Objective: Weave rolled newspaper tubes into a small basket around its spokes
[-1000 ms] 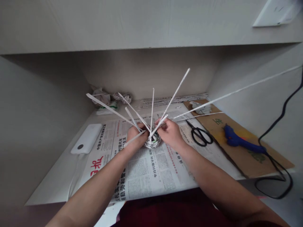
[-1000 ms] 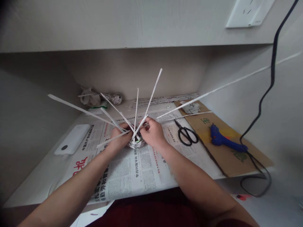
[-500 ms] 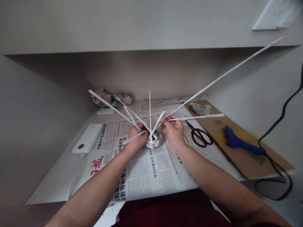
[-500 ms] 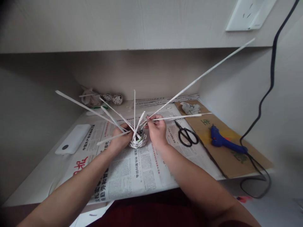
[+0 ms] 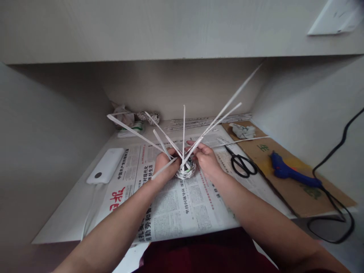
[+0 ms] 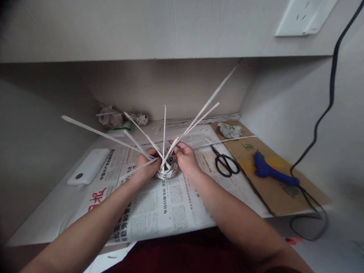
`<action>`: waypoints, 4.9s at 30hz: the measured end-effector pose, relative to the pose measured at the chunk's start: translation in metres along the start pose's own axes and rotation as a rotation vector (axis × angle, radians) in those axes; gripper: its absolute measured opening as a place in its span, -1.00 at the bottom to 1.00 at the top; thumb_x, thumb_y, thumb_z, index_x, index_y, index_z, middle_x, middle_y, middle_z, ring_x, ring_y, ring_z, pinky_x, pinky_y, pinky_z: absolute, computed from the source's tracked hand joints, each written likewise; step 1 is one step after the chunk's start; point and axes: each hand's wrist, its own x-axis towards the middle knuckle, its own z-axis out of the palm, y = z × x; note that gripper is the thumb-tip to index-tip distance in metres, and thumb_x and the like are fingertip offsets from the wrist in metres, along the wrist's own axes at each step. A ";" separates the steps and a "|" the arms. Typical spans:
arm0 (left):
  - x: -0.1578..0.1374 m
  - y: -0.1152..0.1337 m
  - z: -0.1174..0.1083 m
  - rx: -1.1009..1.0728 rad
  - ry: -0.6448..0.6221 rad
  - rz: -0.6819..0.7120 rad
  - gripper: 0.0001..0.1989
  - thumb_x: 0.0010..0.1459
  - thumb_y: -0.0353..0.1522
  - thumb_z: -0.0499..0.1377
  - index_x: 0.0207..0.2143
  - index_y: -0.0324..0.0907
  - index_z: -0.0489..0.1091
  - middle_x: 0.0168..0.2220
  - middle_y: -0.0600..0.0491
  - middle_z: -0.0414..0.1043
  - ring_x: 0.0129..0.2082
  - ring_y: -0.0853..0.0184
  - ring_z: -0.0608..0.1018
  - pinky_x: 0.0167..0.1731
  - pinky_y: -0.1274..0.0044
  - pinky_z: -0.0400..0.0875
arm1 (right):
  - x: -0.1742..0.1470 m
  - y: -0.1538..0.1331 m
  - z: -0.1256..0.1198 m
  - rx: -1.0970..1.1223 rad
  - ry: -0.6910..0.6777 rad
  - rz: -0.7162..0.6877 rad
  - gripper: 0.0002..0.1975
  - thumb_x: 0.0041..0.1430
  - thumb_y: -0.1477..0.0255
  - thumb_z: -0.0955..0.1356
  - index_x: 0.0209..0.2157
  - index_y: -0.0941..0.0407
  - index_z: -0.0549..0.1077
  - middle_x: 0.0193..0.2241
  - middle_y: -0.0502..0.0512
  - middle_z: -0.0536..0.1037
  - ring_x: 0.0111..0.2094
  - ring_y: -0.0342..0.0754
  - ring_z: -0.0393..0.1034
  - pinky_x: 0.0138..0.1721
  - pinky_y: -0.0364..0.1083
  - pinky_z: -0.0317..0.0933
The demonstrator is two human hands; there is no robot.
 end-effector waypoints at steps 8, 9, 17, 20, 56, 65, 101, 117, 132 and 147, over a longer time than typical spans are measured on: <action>-0.001 0.000 -0.001 -0.030 -0.022 0.086 -0.81 0.01 -0.50 0.15 -0.42 -0.13 0.55 -0.41 0.08 0.53 -0.38 0.34 0.53 -0.31 0.56 0.37 | 0.006 0.008 -0.002 -0.045 0.103 -0.032 -0.73 -0.12 0.25 0.47 -0.40 0.10 0.45 -0.53 -0.03 0.54 -0.57 -0.13 0.34 -0.50 -0.13 0.25; -0.001 -0.001 -0.001 -0.030 -0.023 0.093 -0.80 0.01 -0.51 0.15 -0.43 -0.12 0.55 -0.41 0.08 0.54 -0.37 0.34 0.54 -0.31 0.56 0.37 | 0.006 0.009 -0.002 -0.075 0.089 -0.052 -0.75 -0.12 0.26 0.47 -0.43 0.10 0.45 -0.54 -0.03 0.53 -0.54 -0.12 0.36 -0.46 -0.13 0.27; 0.000 -0.005 -0.002 0.040 0.025 0.027 -0.88 0.01 -0.48 0.19 -0.42 -0.14 0.52 -0.41 0.06 0.54 -0.39 0.31 0.54 -0.34 0.55 0.37 | -0.006 0.012 0.002 -0.231 -0.013 -0.104 -0.79 -0.07 0.45 0.38 -0.31 0.10 0.54 -0.36 0.03 0.62 -0.32 -0.05 0.50 -0.26 -0.10 0.34; -0.002 -0.005 -0.004 0.071 0.033 0.058 -0.88 0.03 -0.45 0.18 -0.37 -0.15 0.51 -0.35 0.03 0.55 -0.35 0.29 0.55 -0.31 0.54 0.38 | -0.006 0.016 0.004 -0.177 -0.013 -0.104 -0.80 -0.05 0.41 0.41 -0.30 0.10 0.52 -0.36 0.04 0.63 -0.35 -0.06 0.51 -0.29 -0.10 0.35; 0.020 -0.013 -0.068 -0.529 -0.855 0.068 -0.48 0.01 -0.44 0.31 0.06 -0.10 0.39 -0.03 -0.09 0.52 -0.03 0.16 0.55 -0.03 0.30 0.47 | -0.008 0.017 0.009 -0.126 -0.051 -0.019 -0.77 -0.10 0.38 0.47 -0.33 0.10 0.46 -0.48 0.00 0.60 -0.47 -0.08 0.47 -0.42 -0.13 0.32; 0.015 -0.015 -0.035 -0.501 -0.500 0.001 -0.65 0.02 -0.33 0.31 -0.10 -0.20 0.49 -0.34 0.02 0.56 -0.51 0.39 0.52 -0.51 0.56 0.45 | -0.007 0.017 0.011 -0.097 -0.049 -0.018 -0.81 -0.13 0.43 0.46 -0.39 0.09 0.45 -0.55 -0.05 0.57 -0.51 -0.08 0.45 -0.43 -0.12 0.33; 0.003 -0.006 -0.011 -0.057 -0.164 0.255 -0.80 0.04 -0.58 0.08 -0.39 -0.18 0.44 -0.38 0.06 0.51 -0.35 0.32 0.52 -0.29 0.53 0.37 | -0.001 0.014 0.008 0.211 0.079 0.145 -0.69 -0.32 0.36 0.50 -0.52 0.09 0.33 -0.65 -0.09 0.46 -0.57 -0.11 0.37 -0.47 -0.11 0.23; 0.001 -0.004 -0.011 -0.074 -0.128 0.085 -0.95 0.06 -0.40 0.20 -0.38 -0.17 0.46 -0.42 0.07 0.53 -0.43 0.34 0.52 -0.41 0.56 0.36 | -0.002 0.027 0.008 -0.020 0.118 -0.142 -0.72 -0.15 0.35 0.46 -0.35 0.07 0.39 -0.52 -0.08 0.48 -0.47 -0.11 0.41 -0.38 -0.12 0.30; -0.001 0.002 -0.010 0.018 -0.004 0.138 -0.95 -0.02 -0.45 0.24 -0.51 -0.16 0.45 -0.45 0.06 0.51 -0.40 0.32 0.51 -0.31 0.50 0.39 | 0.007 -0.005 -0.024 -0.711 0.062 -0.330 -0.91 -0.03 0.43 0.43 -0.56 0.06 0.50 -0.61 -0.04 0.49 -0.52 -0.10 0.32 -0.44 -0.13 0.16; -0.001 0.002 -0.010 -0.014 -0.037 0.081 -0.92 -0.07 -0.42 0.28 -0.54 -0.18 0.41 -0.51 0.07 0.48 -0.48 0.34 0.48 -0.47 0.56 0.30 | -0.006 -0.019 -0.015 -0.920 -0.317 -0.423 -0.83 -0.07 0.51 0.45 -0.34 0.07 0.56 -0.40 0.03 0.54 -0.31 -0.03 0.38 -0.29 -0.09 0.23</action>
